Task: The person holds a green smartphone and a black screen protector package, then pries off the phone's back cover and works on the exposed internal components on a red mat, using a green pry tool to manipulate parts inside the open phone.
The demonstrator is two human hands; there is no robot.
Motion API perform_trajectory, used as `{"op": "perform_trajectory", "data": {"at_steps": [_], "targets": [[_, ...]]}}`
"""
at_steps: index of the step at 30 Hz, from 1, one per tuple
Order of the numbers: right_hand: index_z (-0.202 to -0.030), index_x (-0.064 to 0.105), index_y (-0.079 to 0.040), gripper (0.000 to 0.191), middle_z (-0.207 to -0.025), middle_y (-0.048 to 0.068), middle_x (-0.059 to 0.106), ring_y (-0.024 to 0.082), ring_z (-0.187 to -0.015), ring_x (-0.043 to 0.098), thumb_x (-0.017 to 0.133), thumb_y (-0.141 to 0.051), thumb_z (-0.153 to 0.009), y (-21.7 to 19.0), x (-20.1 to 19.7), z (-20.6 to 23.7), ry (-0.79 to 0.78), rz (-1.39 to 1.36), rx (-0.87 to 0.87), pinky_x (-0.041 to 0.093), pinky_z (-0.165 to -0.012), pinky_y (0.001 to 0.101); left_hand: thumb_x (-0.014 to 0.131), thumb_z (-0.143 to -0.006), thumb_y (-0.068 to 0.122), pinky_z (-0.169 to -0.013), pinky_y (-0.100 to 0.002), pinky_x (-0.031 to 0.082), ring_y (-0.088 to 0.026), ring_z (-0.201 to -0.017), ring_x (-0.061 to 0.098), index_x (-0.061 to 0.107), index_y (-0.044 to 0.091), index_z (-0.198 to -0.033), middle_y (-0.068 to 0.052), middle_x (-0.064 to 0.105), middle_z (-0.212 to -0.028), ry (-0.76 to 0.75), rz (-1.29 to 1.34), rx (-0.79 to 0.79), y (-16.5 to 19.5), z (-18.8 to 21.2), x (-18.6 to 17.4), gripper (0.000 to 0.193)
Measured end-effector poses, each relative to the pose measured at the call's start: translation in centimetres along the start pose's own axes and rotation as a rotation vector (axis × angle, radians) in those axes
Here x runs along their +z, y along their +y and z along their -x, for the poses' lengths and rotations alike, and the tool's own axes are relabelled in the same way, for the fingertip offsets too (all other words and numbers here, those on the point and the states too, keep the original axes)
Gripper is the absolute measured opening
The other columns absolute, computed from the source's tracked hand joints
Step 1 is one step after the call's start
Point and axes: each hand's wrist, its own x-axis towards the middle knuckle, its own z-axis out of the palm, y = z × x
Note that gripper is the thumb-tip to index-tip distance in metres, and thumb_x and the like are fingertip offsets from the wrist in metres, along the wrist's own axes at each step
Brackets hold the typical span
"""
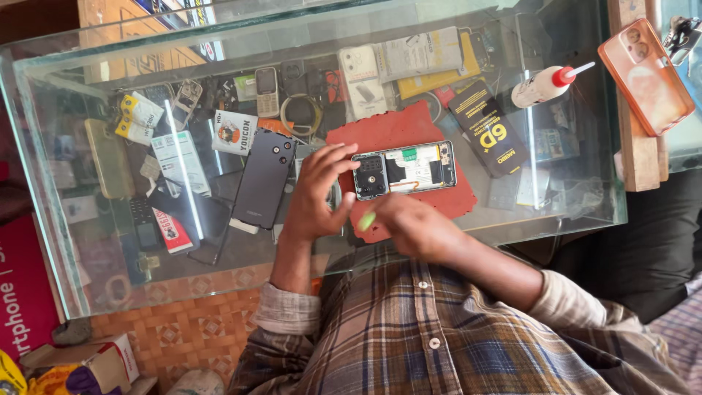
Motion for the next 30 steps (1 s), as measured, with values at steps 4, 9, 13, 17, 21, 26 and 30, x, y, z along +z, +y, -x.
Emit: {"op": "perform_trajectory", "data": {"at_steps": [4, 9, 13, 17, 21, 26, 30], "targets": [[-0.148, 0.019, -0.008, 0.063, -0.127, 0.021, 0.065, 0.026, -0.109, 0.074, 0.060, 0.013, -0.105, 1.7, 0.1, 0.9, 0.412, -0.075, -0.172, 0.063, -0.087, 0.0347, 0.079, -0.084, 0.034, -0.120, -0.047, 0.031, -0.029, -0.142, 0.049, 0.055, 0.006, -0.140, -0.009, 0.058, -0.148, -0.082, -0.165, -0.004, 0.5, 0.0, 0.7, 0.067], [-0.147, 0.018, -0.011, 0.074, -0.116, 0.030, 0.064, 0.034, -0.107, 0.074, 0.063, 0.019, -0.096, 3.1, 1.1, 1.4, 0.479, 0.020, -0.172, 0.066, -0.084, 0.0396, 0.081, -0.085, 0.041, -0.122, -0.046, 0.031, -0.026, -0.142, 0.050, 0.050, 0.007, -0.147, -0.009, 0.059, -0.147, -0.084, -0.197, -0.014, 0.3, 0.0, 1.0, 0.077], [-0.146, 0.019, -0.010, 0.072, -0.117, 0.027, 0.066, 0.032, -0.105, 0.075, 0.065, 0.016, -0.097, 3.4, 1.5, 1.6, 0.468, 0.064, -0.203, 0.065, -0.083, 0.0380, 0.081, -0.085, 0.041, -0.121, -0.046, 0.031, -0.026, -0.141, 0.050, 0.048, 0.006, -0.149, -0.010, 0.059, -0.146, -0.089, -0.177, -0.034, 0.2, 0.1, 1.0, 0.080], [-0.145, 0.021, -0.010, 0.071, -0.116, 0.026, 0.066, 0.032, -0.104, 0.075, 0.067, 0.014, -0.097, 3.7, 1.2, 1.6, 0.441, 0.100, -0.209, 0.065, -0.081, 0.0382, 0.082, -0.085, 0.042, -0.121, -0.046, 0.031, -0.027, -0.141, 0.051, 0.046, 0.006, -0.150, -0.010, 0.059, -0.146, -0.090, -0.176, -0.040, 0.3, 0.1, 1.0, 0.082], [-0.145, 0.022, -0.011, 0.072, -0.116, 0.025, 0.067, 0.032, -0.103, 0.076, 0.068, 0.014, -0.096, 3.8, 0.8, 1.4, 0.434, 0.113, -0.215, 0.065, -0.080, 0.0386, 0.082, -0.085, 0.042, -0.121, -0.046, 0.031, -0.026, -0.141, 0.051, 0.045, 0.007, -0.150, -0.010, 0.059, -0.146, -0.095, -0.179, -0.043, 0.3, 0.0, 0.9, 0.083], [-0.145, 0.022, -0.012, 0.074, -0.117, 0.025, 0.066, 0.032, -0.104, 0.075, 0.070, 0.013, -0.095, 3.5, 0.9, 1.3, 0.417, 0.105, -0.217, 0.065, -0.080, 0.0385, 0.083, -0.084, 0.041, -0.122, -0.045, 0.031, -0.025, -0.142, 0.050, 0.045, 0.008, -0.151, -0.009, 0.059, -0.147, -0.101, -0.170, -0.057, 0.2, 0.1, 0.9, 0.084], [-0.145, 0.024, -0.012, 0.074, -0.119, 0.024, 0.064, 0.033, -0.104, 0.075, 0.071, 0.013, -0.094, 3.3, 0.8, 1.3, 0.402, 0.114, -0.219, 0.065, -0.080, 0.0381, 0.084, -0.082, 0.043, -0.121, -0.045, 0.030, -0.025, -0.140, 0.050, 0.045, 0.009, -0.151, -0.009, 0.059, -0.146, -0.105, -0.169, -0.063, 0.0, 0.1, 0.9, 0.086]]}}
